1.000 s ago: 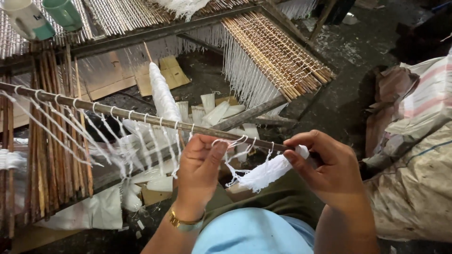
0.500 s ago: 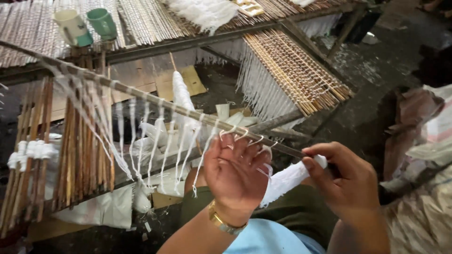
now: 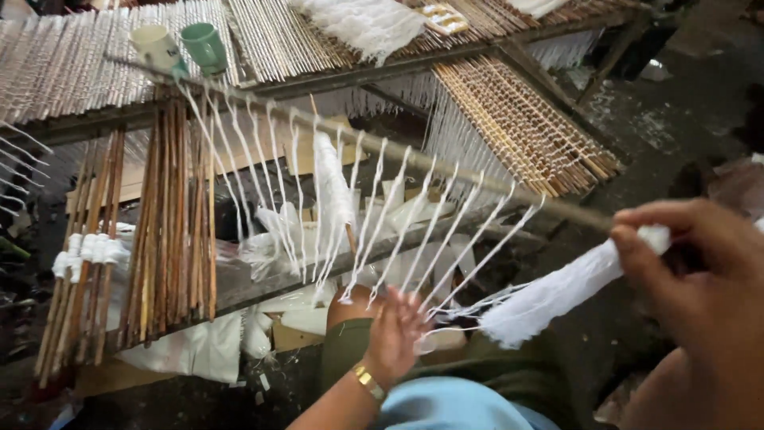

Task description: The person ties white fiber bundles onto wooden sticks using a thin white string. They wrap the string around the base of the fibers and the stick, then secure it with knots. The finished bundles are placed on a nearby rack.

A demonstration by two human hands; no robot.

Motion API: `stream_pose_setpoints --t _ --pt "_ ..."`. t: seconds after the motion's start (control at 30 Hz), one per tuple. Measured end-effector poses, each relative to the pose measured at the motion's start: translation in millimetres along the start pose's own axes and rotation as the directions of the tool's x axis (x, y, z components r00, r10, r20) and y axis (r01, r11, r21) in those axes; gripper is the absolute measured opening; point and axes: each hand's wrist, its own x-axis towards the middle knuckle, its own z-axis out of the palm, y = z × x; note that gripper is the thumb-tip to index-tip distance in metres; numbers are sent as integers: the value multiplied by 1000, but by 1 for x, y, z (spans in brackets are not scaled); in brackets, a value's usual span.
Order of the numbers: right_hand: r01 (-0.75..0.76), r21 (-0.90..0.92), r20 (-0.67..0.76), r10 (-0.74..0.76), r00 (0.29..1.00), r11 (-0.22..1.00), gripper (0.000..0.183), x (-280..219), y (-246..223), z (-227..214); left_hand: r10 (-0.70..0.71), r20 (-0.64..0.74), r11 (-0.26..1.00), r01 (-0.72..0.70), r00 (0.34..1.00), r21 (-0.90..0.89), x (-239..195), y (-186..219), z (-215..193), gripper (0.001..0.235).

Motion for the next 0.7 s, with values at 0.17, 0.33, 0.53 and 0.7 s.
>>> stream_pose_setpoints --t 0.17,0.33,0.53,0.7 --pt "103 -78 2 -103 995 992 10 6 0 -7 -260 -661 965 216 704 -150 -7 -18 -13 23" --pt "-51 -188 111 73 991 981 18 -7 -35 -4 -174 196 962 124 965 243 -33 8 149 25" --pt "81 -75 173 -67 983 994 17 -19 -35 1 155 334 893 -277 930 355 -19 22 198 53" --pt "10 191 158 -41 987 981 32 -31 -33 14 286 340 792 -421 896 442 -26 31 189 36"
